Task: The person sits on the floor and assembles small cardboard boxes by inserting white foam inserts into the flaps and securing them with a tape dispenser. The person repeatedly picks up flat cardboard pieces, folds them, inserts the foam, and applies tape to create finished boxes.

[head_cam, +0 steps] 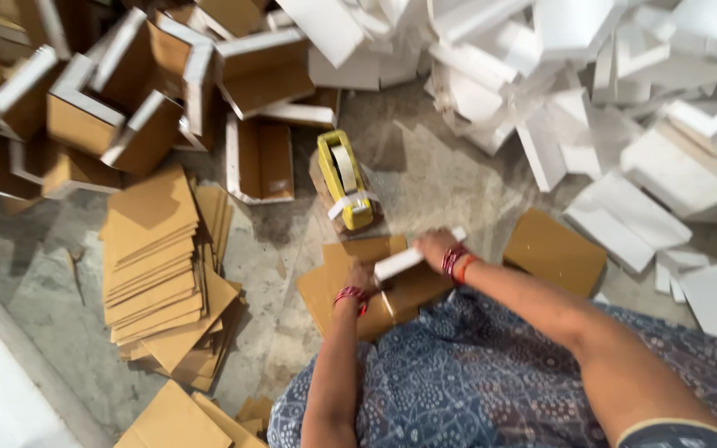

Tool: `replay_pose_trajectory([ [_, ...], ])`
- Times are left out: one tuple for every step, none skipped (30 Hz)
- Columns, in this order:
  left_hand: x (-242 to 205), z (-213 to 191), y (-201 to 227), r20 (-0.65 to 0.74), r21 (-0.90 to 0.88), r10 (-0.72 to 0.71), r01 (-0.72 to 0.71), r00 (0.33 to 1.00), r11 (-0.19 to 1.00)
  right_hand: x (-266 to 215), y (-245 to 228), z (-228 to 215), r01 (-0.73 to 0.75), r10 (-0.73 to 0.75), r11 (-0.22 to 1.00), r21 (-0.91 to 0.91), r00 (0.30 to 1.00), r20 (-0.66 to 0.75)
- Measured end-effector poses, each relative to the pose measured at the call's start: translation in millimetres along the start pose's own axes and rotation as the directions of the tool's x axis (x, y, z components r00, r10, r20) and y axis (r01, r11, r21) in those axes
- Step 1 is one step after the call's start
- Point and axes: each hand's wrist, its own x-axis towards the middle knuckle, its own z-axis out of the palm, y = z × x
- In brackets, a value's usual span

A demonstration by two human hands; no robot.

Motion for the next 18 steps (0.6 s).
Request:
replay_pose_trajectory([
  [-9.2,-12.6,-14.6,0.147,-0.142,0.035,-0.014,0.988,0.99,2.8,-10.0,-15.6,-0.002,0.005,0.999,-0.046,0.999,0.053],
  [-31.1,-20.5,-33.4,0.297,-0.291,0.093,-0.003,0.95,0.957,-7.5,-24.7,-32.5,0.055,-0.056,0.998,0.014,0.983,0.173],
  [-40.2,-34.9,-53.1,0.394,-0.343,0.021,0.126,0.919,0.931,-18.1,-42.1,-53.0,0.102,-0.12,0.992,0.078,0.95,0.288],
  [-60.0,-46.6,-76.0,0.509,-0.37,-0.047,0.268,0.86,0.889,-22.9,-67.3,-74.3,0.23,-0.213,0.973,0.002,0.895,0.392],
  [-71.7,-51.5,-85.5,0.492,-0.327,-0.13,0.321,0.861,0.889,-17.9,-84.6,-101.5,0.361,-0.287,0.931,-0.058,0.82,0.495],
  [-66.6,-63.0,-89.3,0.46,-0.27,-0.204,0.355,0.864,0.895,5.9,-87.1,-139.8,0.421,-0.32,0.901,-0.104,0.808,0.496],
  [-67.8,-67.7,-88.3,0.34,-0.187,-0.335,0.412,0.879,0.892,30.2,-79.8,-181.3,0.442,-0.339,0.883,-0.154,0.831,0.442],
  [-69.3,-65.6,-82.4,0.214,-0.113,-0.437,0.466,0.874,0.877,50.4,-65.6,-221.8,0.423,-0.342,0.885,-0.193,0.874,0.346],
  [-66.8,-65.1,-77.1,0.074,-0.048,-0.519,0.523,0.852,0.851,67.2,-45.2,-260.7,0.383,-0.339,0.895,-0.228,0.917,0.209],
  [-71.2,-60.6,-73.3,0.048,-0.069,-0.489,0.491,0.871,0.868,76.6,-24.7,-290.9,0.326,-0.324,0.915,-0.236,0.945,0.05],
  [-73.1,-57.1,-68.7,0.022,-0.09,-0.458,0.458,0.888,0.884,78.2,-1.8,-313.6,0.257,-0.289,0.939,-0.23,0.95,-0.118],
  [-61.0,-55.3,-56.7,-0.02,-0.131,-0.42,0.414,0.907,0.901,74.2,29.9,-336.9,0.191,-0.251,0.955,-0.227,0.928,-0.276],
  [-50.7,-55.0,-46.4,-0.002,-0.138,-0.467,0.463,0.884,0.876,64.2,61.7,-351.3,0.127,-0.208,0.968,-0.215,0.887,-0.413],
  [-50.1,-51.8,-40.3,0.029,-0.13,-0.513,0.512,0.858,0.849,35.0,90.3,-324.9,0.056,-0.135,0.984,-0.168,0.852,-0.505],
  [-50.2,-46.9,-34.1,0.059,-0.118,-0.557,0.56,0.828,0.82,7.8,117.5,-306.3,-0.019,-0.046,0.994,-0.109,0.827,-0.561],
  [-48.5,-45.5,-30.6,0.062,-0.062,-0.56,0.563,0.826,0.824,-15.6,148.5,-299.7,-0.103,0.054,0.994,-0.046,0.792,-0.608],
  [-54.6,-43.0,-30.7,0.064,-0.006,-0.562,0.564,0.824,0.826,-46.4,175.6,-266.4,-0.198,0.172,0.98,0.027,0.768,-0.617],
  [-52.2,-39.0,-26.9,0.056,0.022,-0.573,0.573,0.818,0.82,-67.8,204.1,-234.7,-0.29,0.285,0.953,0.087,0.759,-0.586],
])
